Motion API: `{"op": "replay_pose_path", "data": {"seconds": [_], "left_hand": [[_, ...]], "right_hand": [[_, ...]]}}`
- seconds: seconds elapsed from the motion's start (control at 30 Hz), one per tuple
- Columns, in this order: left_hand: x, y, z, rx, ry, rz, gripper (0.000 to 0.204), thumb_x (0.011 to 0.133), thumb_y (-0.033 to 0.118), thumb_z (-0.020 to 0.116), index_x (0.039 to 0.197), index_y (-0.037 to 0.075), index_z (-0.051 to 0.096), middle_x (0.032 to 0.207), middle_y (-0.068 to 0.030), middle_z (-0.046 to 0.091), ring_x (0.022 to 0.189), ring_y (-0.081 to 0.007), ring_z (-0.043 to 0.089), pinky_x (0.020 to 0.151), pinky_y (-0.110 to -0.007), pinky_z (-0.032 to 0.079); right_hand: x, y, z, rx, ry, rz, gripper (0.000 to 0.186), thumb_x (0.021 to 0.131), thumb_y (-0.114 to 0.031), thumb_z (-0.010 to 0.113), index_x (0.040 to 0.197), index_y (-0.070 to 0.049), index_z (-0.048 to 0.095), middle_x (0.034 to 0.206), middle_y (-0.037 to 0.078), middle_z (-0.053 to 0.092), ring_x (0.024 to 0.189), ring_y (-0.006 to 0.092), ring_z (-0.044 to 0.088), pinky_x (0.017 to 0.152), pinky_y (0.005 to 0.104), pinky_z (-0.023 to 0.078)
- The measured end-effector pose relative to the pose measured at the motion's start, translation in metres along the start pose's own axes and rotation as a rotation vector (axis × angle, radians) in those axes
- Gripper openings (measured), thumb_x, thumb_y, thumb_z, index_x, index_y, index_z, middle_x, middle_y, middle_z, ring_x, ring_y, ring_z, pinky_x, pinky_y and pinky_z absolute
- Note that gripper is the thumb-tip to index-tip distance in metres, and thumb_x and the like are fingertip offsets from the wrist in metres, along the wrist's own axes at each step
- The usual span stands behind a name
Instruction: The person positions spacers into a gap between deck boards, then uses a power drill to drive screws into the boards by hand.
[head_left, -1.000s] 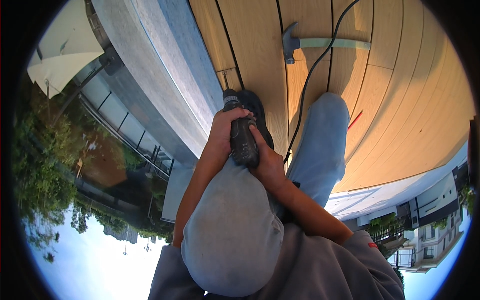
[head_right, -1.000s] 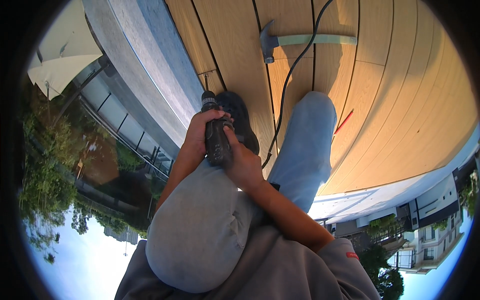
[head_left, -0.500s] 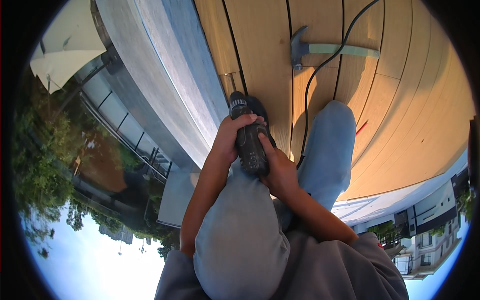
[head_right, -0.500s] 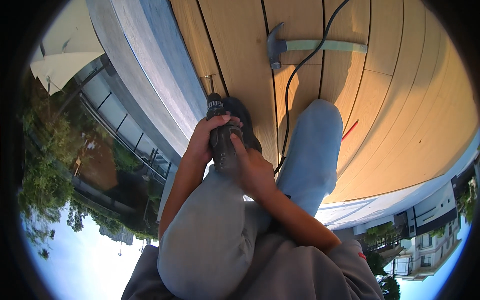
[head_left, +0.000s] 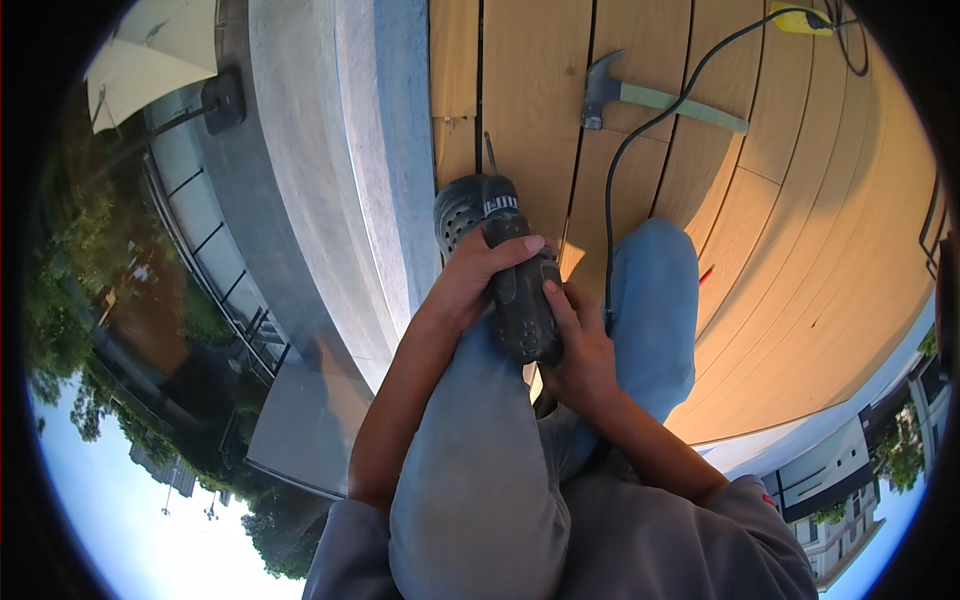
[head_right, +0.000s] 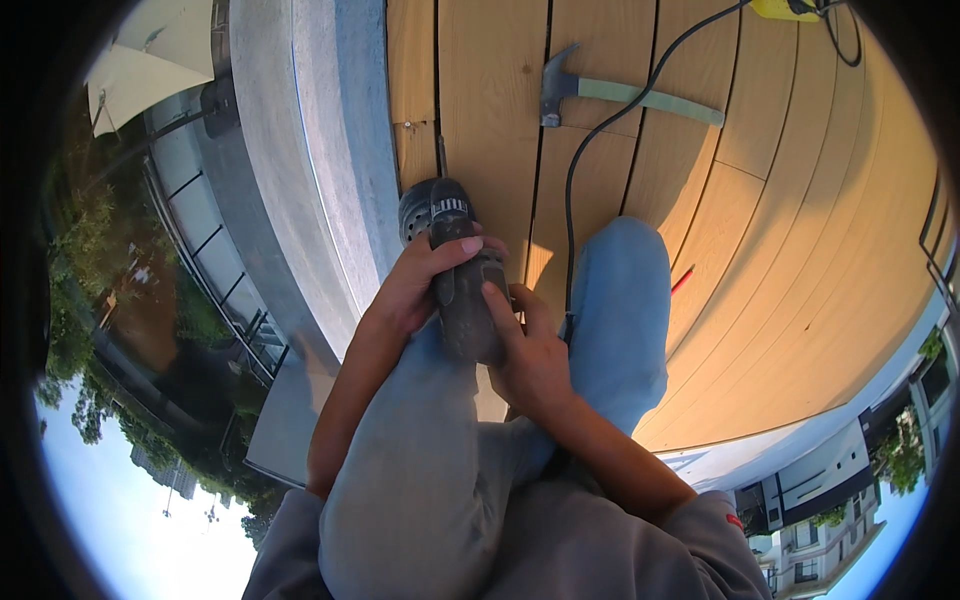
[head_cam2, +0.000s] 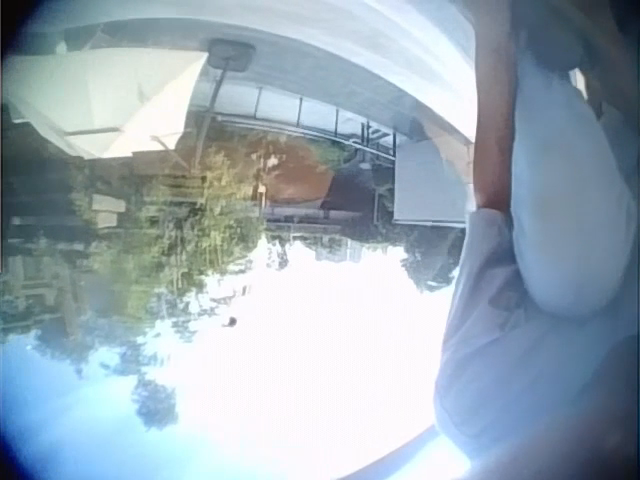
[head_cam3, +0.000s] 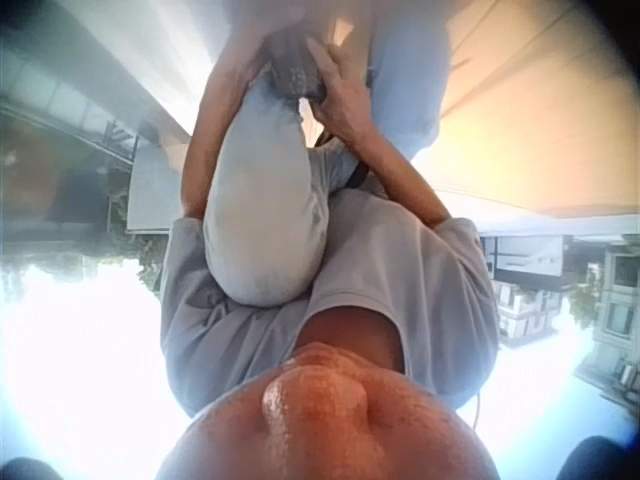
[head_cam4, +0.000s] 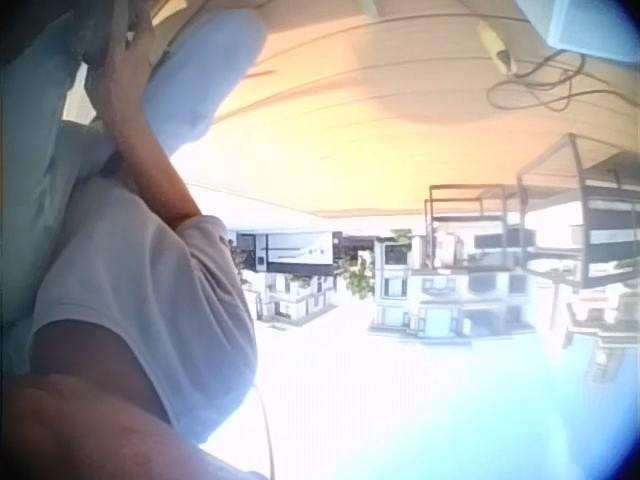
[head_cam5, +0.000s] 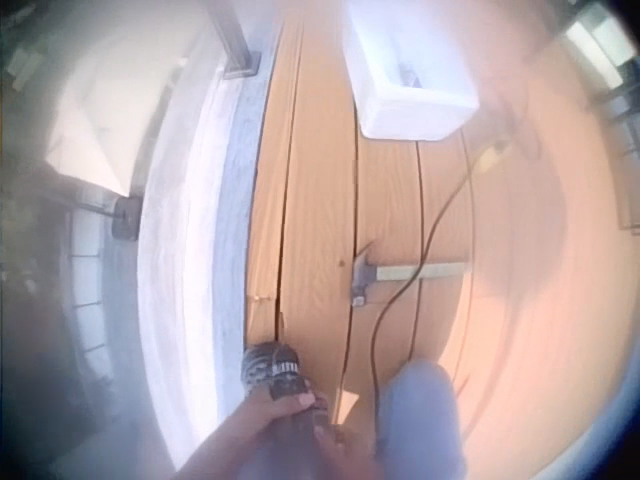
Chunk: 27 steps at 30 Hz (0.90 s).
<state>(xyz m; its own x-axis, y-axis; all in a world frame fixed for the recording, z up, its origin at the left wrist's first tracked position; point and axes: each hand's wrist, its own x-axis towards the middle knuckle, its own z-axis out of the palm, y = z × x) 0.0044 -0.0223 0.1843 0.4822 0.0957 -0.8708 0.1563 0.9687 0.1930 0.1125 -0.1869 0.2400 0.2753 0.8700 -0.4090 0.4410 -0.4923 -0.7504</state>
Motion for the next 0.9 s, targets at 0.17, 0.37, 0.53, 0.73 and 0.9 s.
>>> {"op": "replay_pose_path", "data": {"seconds": [0.17, 0.37, 0.53, 0.73, 0.9], "left_hand": [[-0.001, -0.022, 0.002, 0.010, -0.044, 0.049, 0.031, 0.091, 0.022, 0.074, 0.110, 0.000, 0.063, 0.105, -0.0135, 0.072, 0.095, -0.0211, 0.070, 0.090, -0.034, 0.056], [-0.005, -0.037, -0.004, -0.001, 0.037, 0.130, 0.034, 0.087, 0.028, 0.076, 0.104, 0.000, 0.066, 0.095, -0.0097, 0.071, 0.083, -0.0170, 0.070, 0.077, -0.031, 0.056], [0.006, -0.031, -0.004, -0.020, 0.025, 0.212, 0.033, 0.086, 0.031, 0.075, 0.099, 0.001, 0.066, 0.089, -0.0076, 0.070, 0.079, -0.0154, 0.069, 0.073, -0.030, 0.054], [0.020, -0.024, -0.011, -0.103, 0.081, 0.232, 0.031, 0.086, 0.030, 0.075, 0.096, 0.002, 0.065, 0.084, -0.0067, 0.068, 0.070, -0.0154, 0.066, 0.066, -0.030, 0.054], [0.033, -0.014, -0.023, -0.148, 0.076, 0.240, 0.032, 0.091, 0.029, 0.072, 0.104, 0.001, 0.064, 0.089, -0.0107, 0.070, 0.075, -0.0193, 0.069, 0.070, -0.033, 0.057]], "right_hand": [[-0.019, 0.016, -0.002, 0.026, -0.123, 0.065, 0.101, 0.067, 0.002, 0.081, 0.155, -0.014, 0.035, 0.123, 0.022, 0.058, 0.110, 0.0445, 0.063, 0.090, 0.0429, 0.055], [-0.019, 0.022, -0.005, 0.019, -0.197, -0.002, 0.097, 0.073, 0.001, 0.078, 0.157, -0.014, 0.031, 0.131, 0.025, 0.058, 0.114, 0.0452, 0.063, 0.094, 0.0446, 0.053], [-0.002, 0.024, -0.005, -0.044, -0.219, -0.003, 0.095, 0.078, -0.001, 0.076, 0.158, -0.014, 0.028, 0.130, 0.027, 0.060, 0.113, 0.0444, 0.064, 0.092, 0.0451, 0.053], [0.018, 0.022, 0.005, -0.042, -0.228, 0.051, 0.097, 0.078, -0.001, 0.075, 0.159, -0.017, 0.025, 0.125, 0.028, 0.062, 0.110, 0.0449, 0.066, 0.090, 0.0457, 0.054], [0.038, 0.013, 0.014, -0.022, -0.203, 0.068, 0.098, 0.078, 0.000, 0.073, 0.160, -0.019, 0.023, 0.125, 0.028, 0.062, 0.109, 0.0458, 0.066, 0.089, 0.0456, 0.055]]}}
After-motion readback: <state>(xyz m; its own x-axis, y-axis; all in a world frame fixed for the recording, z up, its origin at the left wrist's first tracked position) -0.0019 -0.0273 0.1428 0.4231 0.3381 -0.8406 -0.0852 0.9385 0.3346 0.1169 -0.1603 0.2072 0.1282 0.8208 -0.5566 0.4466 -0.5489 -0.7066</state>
